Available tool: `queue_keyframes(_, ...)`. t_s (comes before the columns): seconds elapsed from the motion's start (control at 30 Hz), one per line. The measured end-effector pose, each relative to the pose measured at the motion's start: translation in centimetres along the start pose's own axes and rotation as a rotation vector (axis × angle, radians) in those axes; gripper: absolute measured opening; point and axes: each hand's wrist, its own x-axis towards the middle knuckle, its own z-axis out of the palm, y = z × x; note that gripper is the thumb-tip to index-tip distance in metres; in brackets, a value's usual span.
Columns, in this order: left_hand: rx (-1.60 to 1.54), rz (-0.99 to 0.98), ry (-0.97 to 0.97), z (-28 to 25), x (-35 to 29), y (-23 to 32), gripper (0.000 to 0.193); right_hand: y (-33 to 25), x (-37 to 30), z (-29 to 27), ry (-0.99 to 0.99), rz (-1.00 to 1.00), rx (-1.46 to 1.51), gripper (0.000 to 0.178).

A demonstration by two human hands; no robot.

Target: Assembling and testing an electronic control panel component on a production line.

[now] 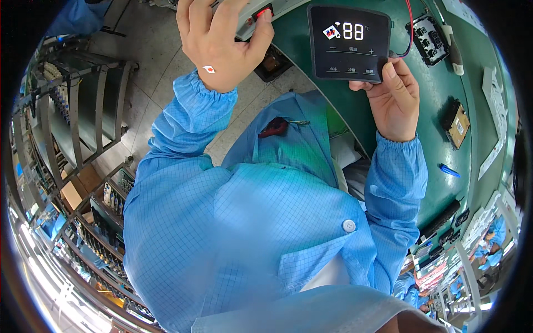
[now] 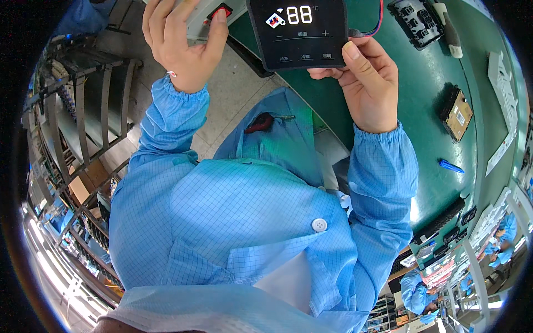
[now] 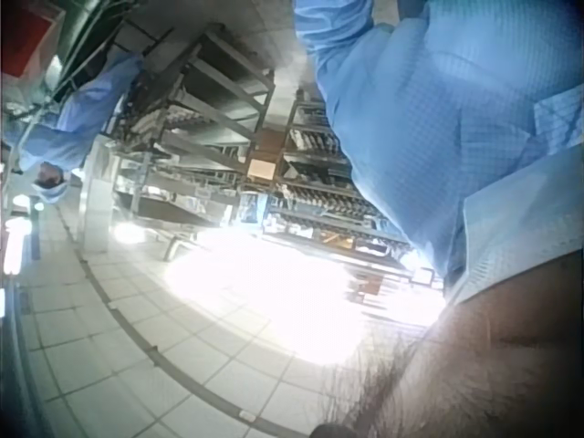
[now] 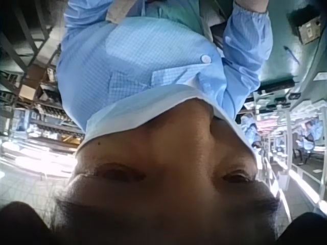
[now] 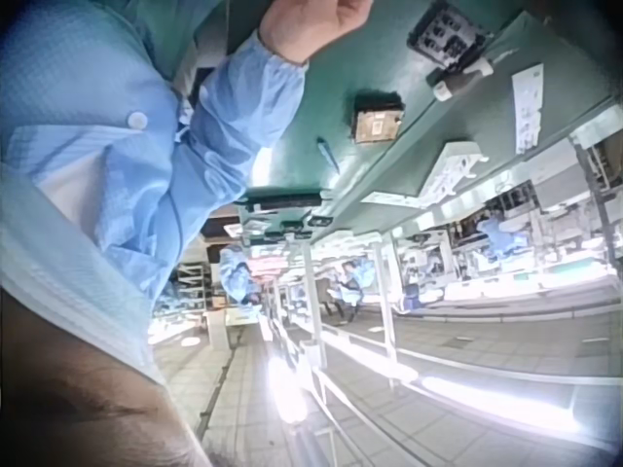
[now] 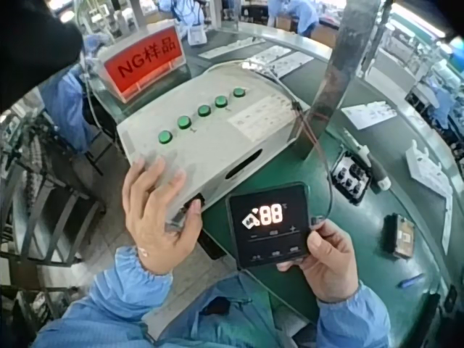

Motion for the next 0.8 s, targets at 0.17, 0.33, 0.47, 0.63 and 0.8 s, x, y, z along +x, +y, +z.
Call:
queue_keyframes(0.17, 0.012, 0.105, 0.070, 0.3, -0.1, -0.9, 0.044, 0.0, 0.0, 0.0, -0.014, -0.002, 0.001, 0.021)
queue_keyframes(0.33, 0.007, 0.076, 0.053, 0.1, -0.1, -0.5, 0.045, 0.0, 0.0, 0.0, -0.022, -0.005, -0.006, 0.021)
queue_keyframes(0.47, 0.016, 0.013, 0.000, -0.3, -0.1, 0.0, 0.048, 0.0, 0.0, 0.1, -0.023, -0.006, -0.005, 0.021)
queue_keyframes(0.63, 0.010, -0.038, -0.025, -0.7, 0.0, 0.4, 0.051, 0.0, 0.0, 0.2, -0.006, 0.001, -0.004, 0.021)
queue_keyframes(0.8, -0.007, -0.082, -0.053, -0.9, 0.2, 0.8, 0.055, 0.0, 0.0, 0.0, -0.013, 0.001, -0.008, 0.020)
